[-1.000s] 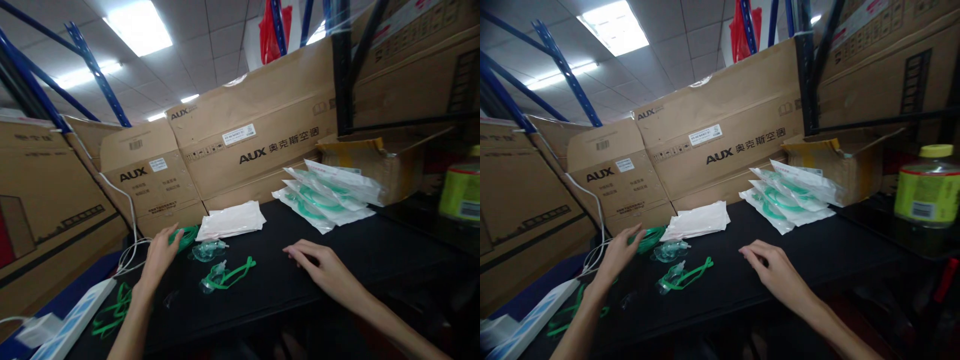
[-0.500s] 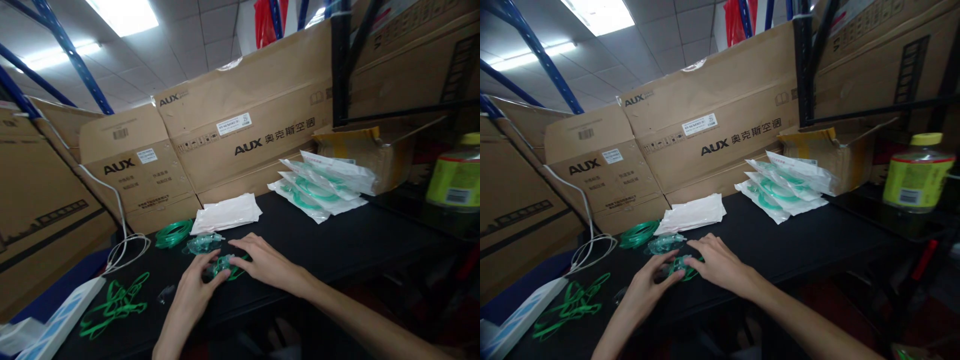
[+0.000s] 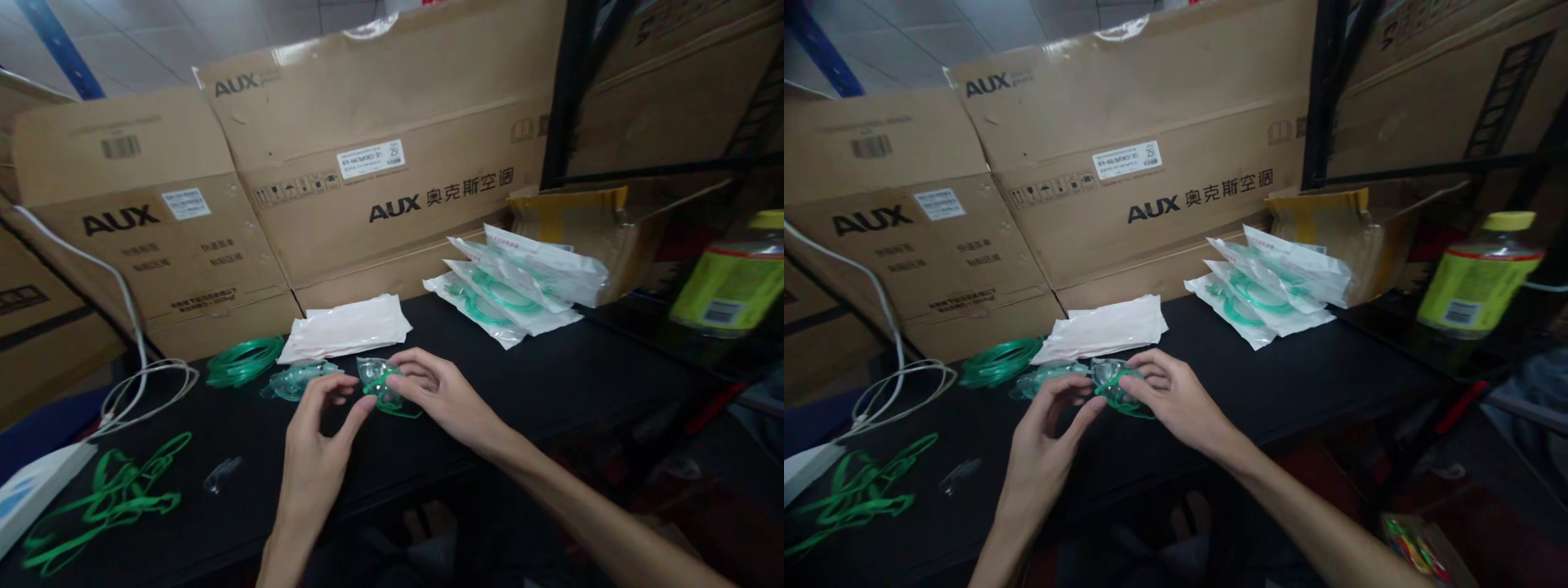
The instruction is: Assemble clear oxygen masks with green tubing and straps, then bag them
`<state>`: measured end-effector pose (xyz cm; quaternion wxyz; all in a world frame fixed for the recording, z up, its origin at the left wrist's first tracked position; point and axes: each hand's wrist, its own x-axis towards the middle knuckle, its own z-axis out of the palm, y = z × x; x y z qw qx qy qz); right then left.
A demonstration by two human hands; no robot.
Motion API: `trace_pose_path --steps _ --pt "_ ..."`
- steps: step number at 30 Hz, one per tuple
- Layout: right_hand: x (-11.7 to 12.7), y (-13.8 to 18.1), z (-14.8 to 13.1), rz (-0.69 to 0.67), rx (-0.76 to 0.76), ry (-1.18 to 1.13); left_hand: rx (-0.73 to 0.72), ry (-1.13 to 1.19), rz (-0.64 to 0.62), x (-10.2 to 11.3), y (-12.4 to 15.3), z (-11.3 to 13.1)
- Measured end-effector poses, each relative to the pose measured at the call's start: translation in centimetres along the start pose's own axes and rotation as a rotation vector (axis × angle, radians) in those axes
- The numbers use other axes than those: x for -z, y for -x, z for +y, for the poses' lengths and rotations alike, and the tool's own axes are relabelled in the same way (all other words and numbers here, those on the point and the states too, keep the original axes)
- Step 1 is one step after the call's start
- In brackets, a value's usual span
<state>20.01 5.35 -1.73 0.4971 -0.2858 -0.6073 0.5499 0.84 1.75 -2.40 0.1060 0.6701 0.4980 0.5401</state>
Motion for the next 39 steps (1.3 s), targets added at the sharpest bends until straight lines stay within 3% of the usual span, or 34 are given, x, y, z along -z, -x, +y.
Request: trace_pose_path --steps 3,9,18,24,30,36,39 --pt "0.4 1.1 -0.4 -0.076 -0.081 -0.112 -0.020 0.016 -0.174 0.1 0.0 0.6" --pt "1.1 2.2 -0.7 -0.126 -0.135 -0.153 0.085 0.055 -0.342 0.1 0.1 1.1" --pt "0.7 2.3 -0.1 -0.272 -0.079 -0.209 0.039 0.048 -0.373 0.6 0.3 1.7" --pt "0.6 2.7 -0.5 -0.225 0.058 0.067 0.042 0.000 -0.404 0.3 0.3 2.4" --pt "0.7 2.7 -0.2 -0.080 0.133 0.151 -0.038 -0.151 -0.324 2.1 -0.5 2.4" --pt "0.9 2.0 0.2 0.084 0.137 0.108 -0.169 -0.395 -0.133 6.0 -1.9 -0.2" --pt "1.0 1.8 0.3 0.101 0.099 0.141 -0.164 -0.485 -0.128 6.5 -2.0 -0.9"
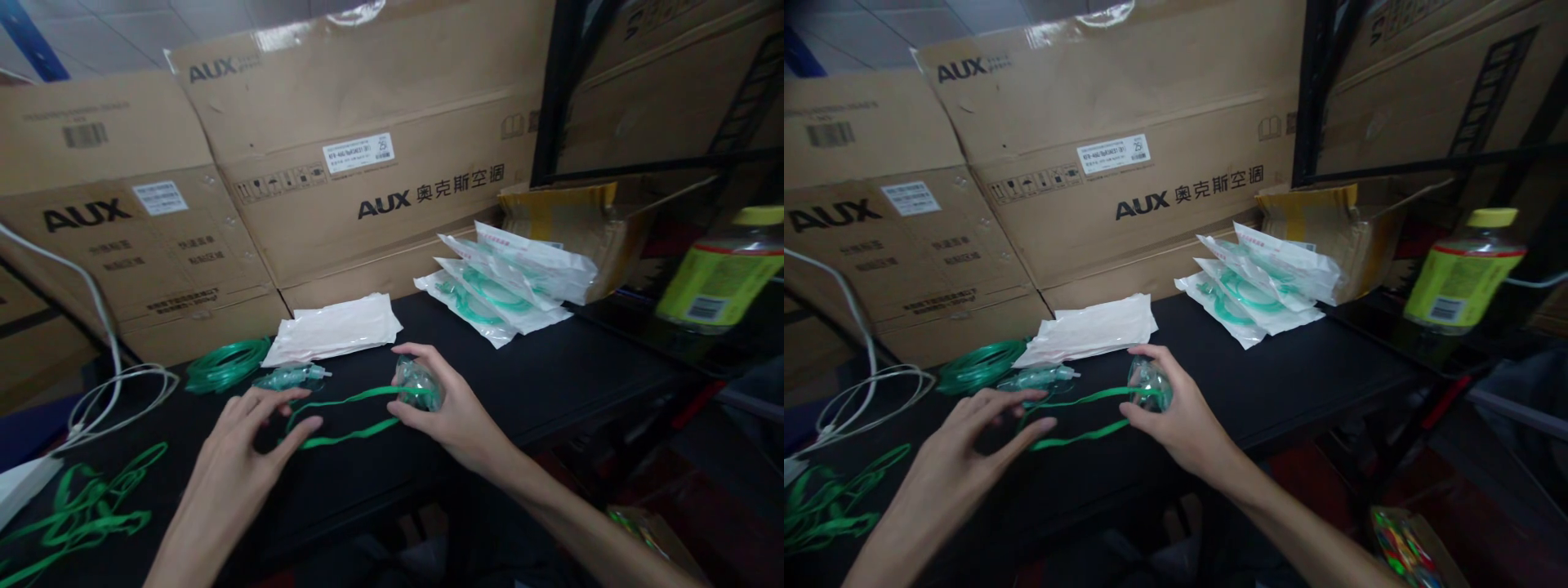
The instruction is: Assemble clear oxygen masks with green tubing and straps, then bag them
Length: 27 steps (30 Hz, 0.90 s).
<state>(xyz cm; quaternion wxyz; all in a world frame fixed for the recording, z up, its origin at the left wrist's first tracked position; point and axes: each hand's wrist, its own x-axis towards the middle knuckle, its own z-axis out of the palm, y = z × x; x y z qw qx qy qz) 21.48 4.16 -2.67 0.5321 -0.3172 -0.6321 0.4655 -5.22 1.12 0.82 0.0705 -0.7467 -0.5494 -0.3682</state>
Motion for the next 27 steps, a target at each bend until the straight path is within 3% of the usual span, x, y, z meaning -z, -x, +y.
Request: trace_pose_path --steps 5,10,13,20,27 --pt "-0.1 0.2 0.0 -0.122 0.025 0.130 -0.066 0.142 -0.062 -1.4 0.5 3.2" --pt "-0.4 0.7 -0.1 -0.156 0.056 0.184 -0.092 0.352 -0.241 -3.8 0.8 6.0" --pt "-0.5 0.9 -0.1 -0.167 0.063 0.199 -0.065 0.396 -0.276 -4.1 0.7 6.2" --pt "-0.7 1.0 -0.1 -0.227 0.241 0.327 -0.020 0.443 -0.340 -3.5 0.9 5.9" --pt "-0.9 1.0 -0.4 -0.154 0.201 0.304 -0.026 0.314 -0.322 -3.3 0.9 5.5"
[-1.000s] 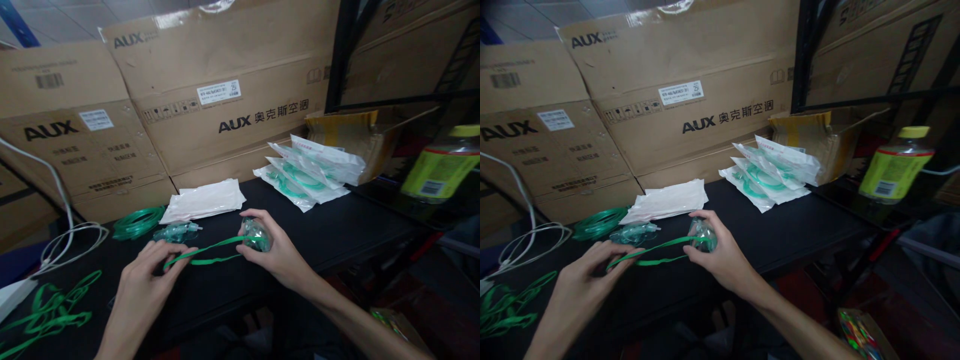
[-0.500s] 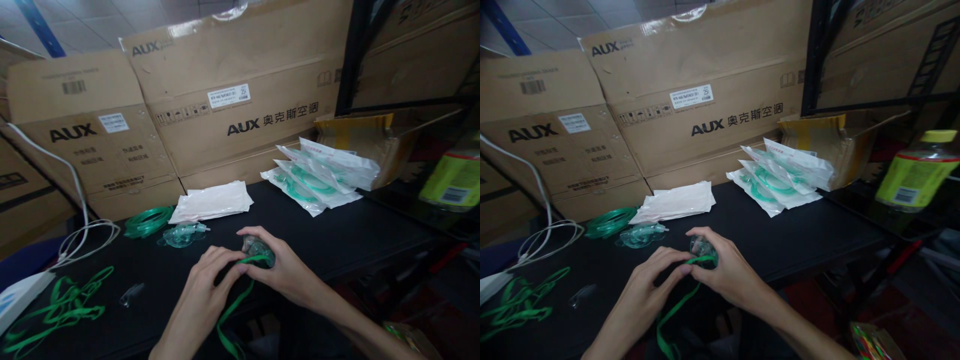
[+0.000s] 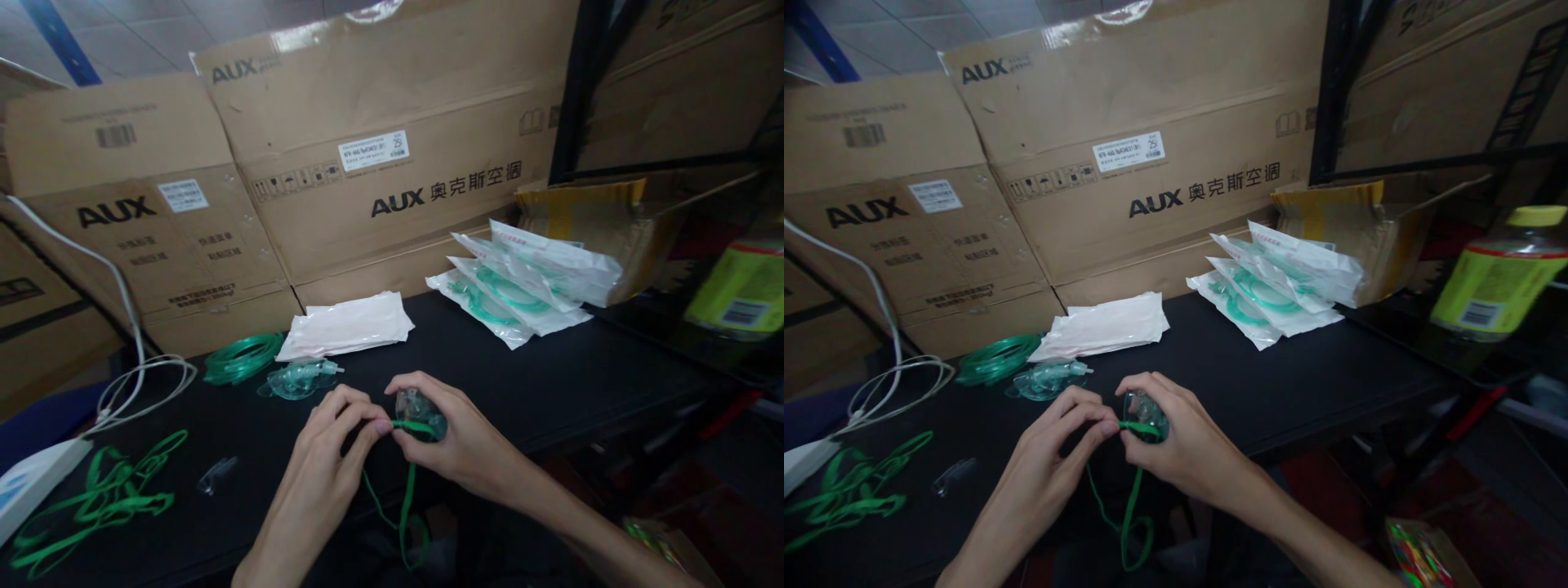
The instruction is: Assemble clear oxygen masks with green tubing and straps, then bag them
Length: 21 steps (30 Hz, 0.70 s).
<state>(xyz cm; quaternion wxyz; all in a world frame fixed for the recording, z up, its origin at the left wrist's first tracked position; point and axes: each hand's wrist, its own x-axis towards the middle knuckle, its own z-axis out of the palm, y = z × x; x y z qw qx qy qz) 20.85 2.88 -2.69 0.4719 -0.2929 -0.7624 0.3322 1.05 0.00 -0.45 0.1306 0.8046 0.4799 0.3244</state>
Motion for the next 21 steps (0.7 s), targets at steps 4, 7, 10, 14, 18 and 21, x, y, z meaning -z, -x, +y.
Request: trace_pose_path --steps 4,7,10,14,18,21 --pt "0.0 -0.1 0.0 0.046 -0.043 0.005 -0.007 -0.059 0.040 0.5 0.2 -0.4" --pt "0.1 -0.2 -0.1 0.066 -0.056 0.000 -0.021 -0.070 0.070 1.1 0.2 -1.1" --pt "0.2 -0.2 -0.2 0.101 -0.075 0.002 -0.024 -0.101 0.124 1.8 0.2 -2.1" --pt "0.3 -0.2 -0.2 0.109 -0.103 -0.008 -0.001 -0.110 0.144 2.3 0.1 -2.6" --pt "0.2 -0.2 0.1 0.071 -0.064 -0.004 0.000 -0.027 0.072 1.3 0.2 -1.0" --pt "0.1 -0.1 0.2 0.035 -0.017 -0.009 -0.016 0.023 0.032 0.1 0.1 0.3"
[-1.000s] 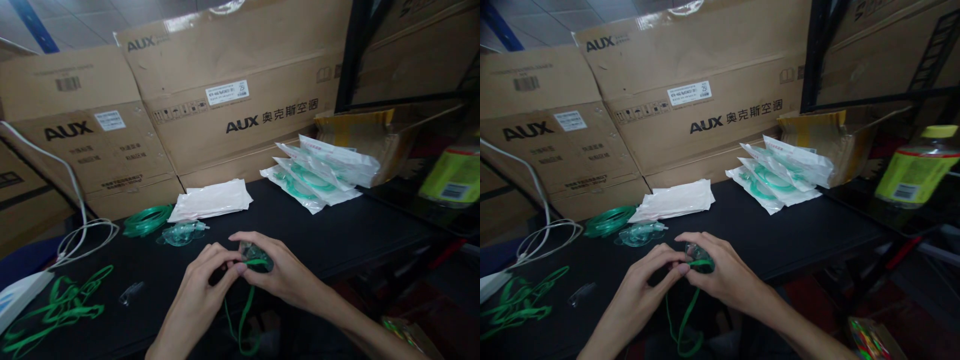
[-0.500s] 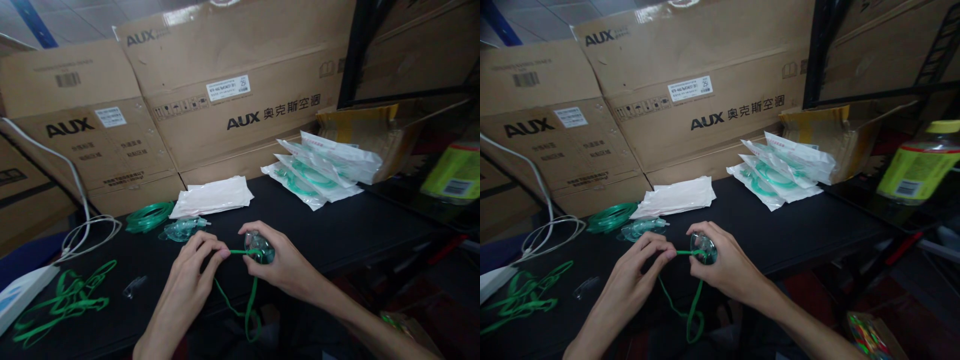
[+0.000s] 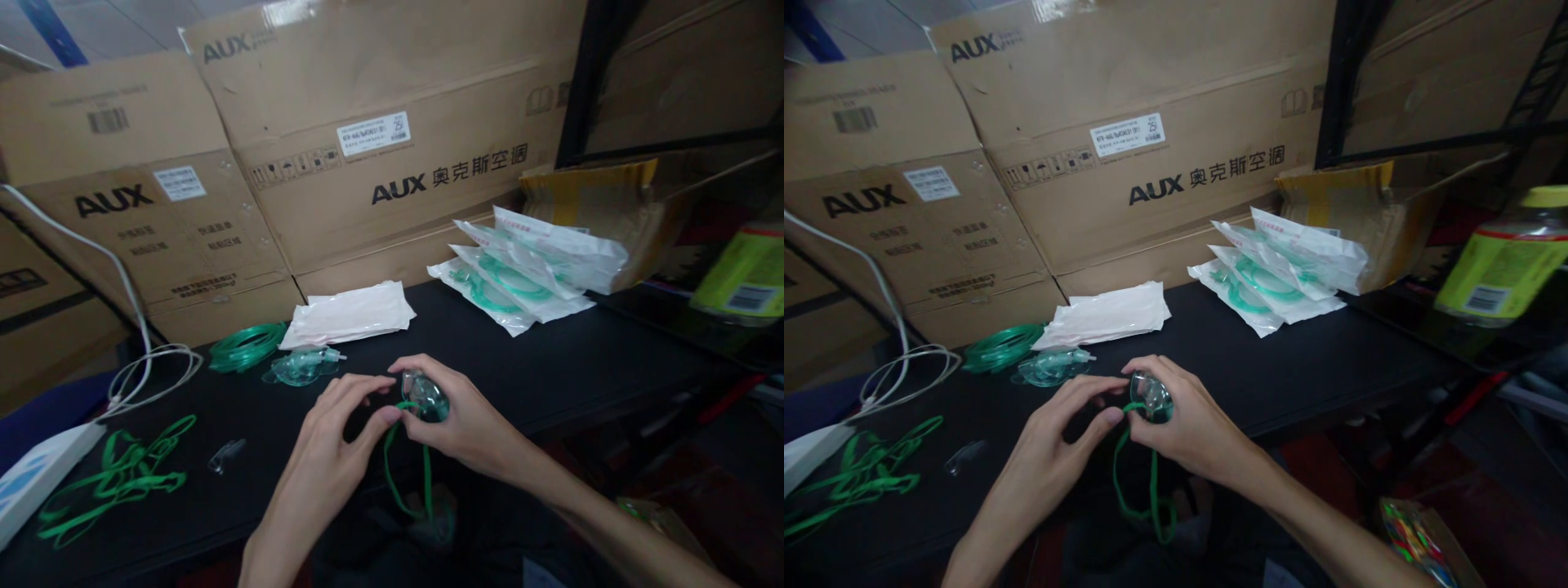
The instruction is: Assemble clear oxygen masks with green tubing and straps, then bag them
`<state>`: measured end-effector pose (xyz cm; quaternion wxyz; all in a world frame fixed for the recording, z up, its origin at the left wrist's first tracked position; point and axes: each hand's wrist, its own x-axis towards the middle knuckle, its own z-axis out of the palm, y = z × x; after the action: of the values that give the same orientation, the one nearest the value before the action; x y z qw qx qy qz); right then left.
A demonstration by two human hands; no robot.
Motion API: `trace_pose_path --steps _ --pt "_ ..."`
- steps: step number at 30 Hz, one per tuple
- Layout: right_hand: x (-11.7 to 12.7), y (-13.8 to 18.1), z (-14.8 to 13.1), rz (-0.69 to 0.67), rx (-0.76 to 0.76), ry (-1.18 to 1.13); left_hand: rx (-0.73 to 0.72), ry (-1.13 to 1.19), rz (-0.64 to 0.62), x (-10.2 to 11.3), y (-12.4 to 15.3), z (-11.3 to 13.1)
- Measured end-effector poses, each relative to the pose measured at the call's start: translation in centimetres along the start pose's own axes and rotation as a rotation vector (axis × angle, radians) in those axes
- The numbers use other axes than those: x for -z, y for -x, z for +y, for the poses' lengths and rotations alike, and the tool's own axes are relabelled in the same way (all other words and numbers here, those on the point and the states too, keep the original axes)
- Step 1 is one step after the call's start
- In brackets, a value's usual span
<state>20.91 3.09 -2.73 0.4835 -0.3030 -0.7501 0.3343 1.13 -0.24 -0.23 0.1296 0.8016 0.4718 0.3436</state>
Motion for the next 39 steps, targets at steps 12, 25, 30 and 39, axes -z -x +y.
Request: trace_pose_path --steps 12,25,30,39 --pt "0.0 0.0 0.0 0.064 -0.029 0.008 -0.025 -0.050 0.012 0.5 -0.1 -0.9" --pt "0.5 0.1 -0.2 0.052 -0.186 -0.123 0.247 0.173 -0.117 -2.1 0.0 1.4" --pt "0.7 0.3 -0.3 0.010 -0.158 -0.088 0.192 0.210 -0.108 -3.3 -0.5 2.2" --pt "0.0 0.2 0.3 0.034 -0.127 -0.173 0.185 0.044 -0.066 -1.4 -0.1 1.3"
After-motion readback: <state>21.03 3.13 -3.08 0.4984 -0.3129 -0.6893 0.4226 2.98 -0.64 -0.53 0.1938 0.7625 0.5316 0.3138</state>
